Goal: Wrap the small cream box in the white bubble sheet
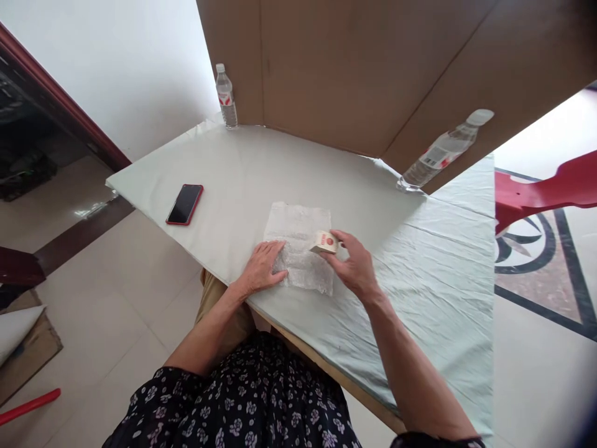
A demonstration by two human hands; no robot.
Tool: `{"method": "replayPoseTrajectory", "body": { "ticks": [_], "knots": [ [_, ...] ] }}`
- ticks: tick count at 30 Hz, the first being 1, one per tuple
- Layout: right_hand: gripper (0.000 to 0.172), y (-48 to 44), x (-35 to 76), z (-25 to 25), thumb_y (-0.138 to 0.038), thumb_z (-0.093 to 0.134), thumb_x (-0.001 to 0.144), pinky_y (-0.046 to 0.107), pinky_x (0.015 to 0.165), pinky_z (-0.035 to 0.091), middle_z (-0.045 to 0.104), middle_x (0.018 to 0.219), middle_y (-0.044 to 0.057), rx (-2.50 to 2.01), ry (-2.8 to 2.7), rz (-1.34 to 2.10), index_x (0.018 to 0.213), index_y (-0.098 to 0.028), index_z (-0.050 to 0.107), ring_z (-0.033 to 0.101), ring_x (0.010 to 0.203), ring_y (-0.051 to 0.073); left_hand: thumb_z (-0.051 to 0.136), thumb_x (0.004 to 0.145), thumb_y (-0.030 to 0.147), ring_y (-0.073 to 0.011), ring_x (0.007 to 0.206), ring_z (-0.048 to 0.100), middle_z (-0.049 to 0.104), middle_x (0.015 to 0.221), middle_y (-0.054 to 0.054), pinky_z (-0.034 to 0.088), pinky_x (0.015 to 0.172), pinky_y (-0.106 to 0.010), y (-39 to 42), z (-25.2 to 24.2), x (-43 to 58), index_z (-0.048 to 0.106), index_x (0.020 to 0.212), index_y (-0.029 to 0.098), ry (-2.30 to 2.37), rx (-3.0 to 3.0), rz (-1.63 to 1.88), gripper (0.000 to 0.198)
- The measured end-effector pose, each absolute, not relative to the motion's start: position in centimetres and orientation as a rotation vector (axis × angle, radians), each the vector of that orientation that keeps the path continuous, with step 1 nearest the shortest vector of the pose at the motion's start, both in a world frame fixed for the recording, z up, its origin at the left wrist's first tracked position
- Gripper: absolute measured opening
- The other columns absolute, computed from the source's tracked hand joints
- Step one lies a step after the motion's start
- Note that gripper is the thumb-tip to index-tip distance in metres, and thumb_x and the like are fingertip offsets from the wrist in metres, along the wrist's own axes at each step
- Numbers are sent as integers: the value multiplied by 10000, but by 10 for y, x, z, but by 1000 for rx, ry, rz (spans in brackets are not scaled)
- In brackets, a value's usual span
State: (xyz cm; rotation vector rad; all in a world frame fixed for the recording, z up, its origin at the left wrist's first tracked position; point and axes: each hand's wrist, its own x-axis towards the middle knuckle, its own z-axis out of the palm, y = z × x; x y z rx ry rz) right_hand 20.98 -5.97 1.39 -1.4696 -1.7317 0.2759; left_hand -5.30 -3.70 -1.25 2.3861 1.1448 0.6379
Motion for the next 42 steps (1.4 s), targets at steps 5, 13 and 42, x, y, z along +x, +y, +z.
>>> {"method": "replayPoseTrajectory", "body": {
  "ticks": [5, 13, 42],
  "knots": [
    [438, -39, 177, -7, -324, 662, 845, 505, 962, 502, 701, 1263, 135, -1434, -1922, 390, 1266, -210, 616, 658, 1135, 317, 706, 783, 268, -332, 1367, 490, 552, 1434, -189, 344, 1185, -532, -37, -12, -53, 408, 1454, 143, 1130, 2377, 640, 744],
    [481, -39, 180, -23, -321, 629, 866, 479, 956, 485, 691, 1299, 108, -1462, -1998, 404, 1336, -233, 580, 648, 1145, 304, 710, 777, 279, -329, 1360, 498, 559, 1429, -176, 354, 1180, -544, -35, -15, -53, 423, 1452, 162, 1132, 2381, 646, 742],
    [132, -62, 192, 20, -309, 579, 896, 412, 846, 481, 753, 943, 72, -1502, -1935, 412, 822, -244, 667, 669, 922, 261, 656, 833, 207, -231, 1069, 684, 736, 1106, -85, 529, 983, -407, -35, 30, -27, 628, 840, 208, 1202, 2110, 929, 29]
  ]
}}
